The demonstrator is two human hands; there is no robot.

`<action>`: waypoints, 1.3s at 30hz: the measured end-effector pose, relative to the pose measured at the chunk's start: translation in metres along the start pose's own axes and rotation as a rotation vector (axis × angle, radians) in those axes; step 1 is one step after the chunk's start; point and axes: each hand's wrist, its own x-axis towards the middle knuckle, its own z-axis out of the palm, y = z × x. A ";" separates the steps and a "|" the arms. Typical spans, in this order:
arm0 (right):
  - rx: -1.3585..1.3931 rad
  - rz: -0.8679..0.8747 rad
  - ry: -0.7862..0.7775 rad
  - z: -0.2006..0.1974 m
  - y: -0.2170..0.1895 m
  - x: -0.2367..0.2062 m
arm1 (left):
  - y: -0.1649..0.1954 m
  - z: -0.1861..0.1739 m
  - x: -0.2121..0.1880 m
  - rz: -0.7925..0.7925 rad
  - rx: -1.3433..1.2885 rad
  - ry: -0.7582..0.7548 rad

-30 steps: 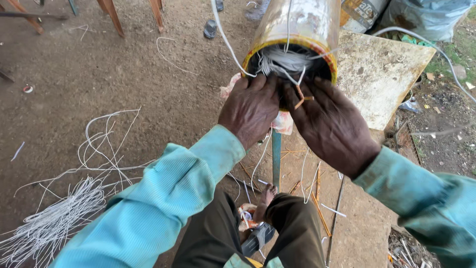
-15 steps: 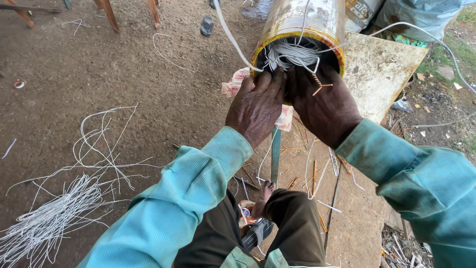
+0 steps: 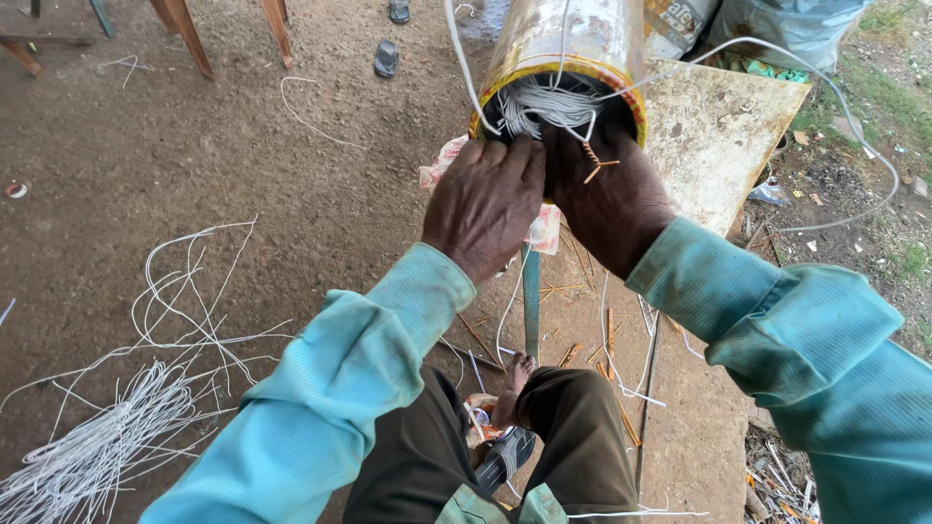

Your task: The person pulls a thin white wire from a large metal cylinder and coils it into a neat bundle inside the cylinder. They use both hands to guide and arrange the wire, occasionally adjusting the bundle to keep it organized.

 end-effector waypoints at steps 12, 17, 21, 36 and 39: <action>0.138 -0.011 -0.099 -0.009 0.004 0.007 | -0.007 0.012 0.062 -0.002 0.095 -0.308; 0.030 -0.044 -0.047 -0.011 0.003 0.006 | -0.008 0.009 0.065 0.021 0.097 -0.359; 0.068 -0.107 -0.131 -0.007 0.009 0.005 | -0.002 0.006 0.071 -0.005 0.103 -0.381; 0.169 -0.117 0.046 0.026 0.014 0.004 | 0.001 0.037 0.071 -0.001 0.132 -0.016; 0.151 -0.154 -0.081 0.015 0.009 0.014 | -0.005 0.033 0.069 -0.024 0.136 -0.081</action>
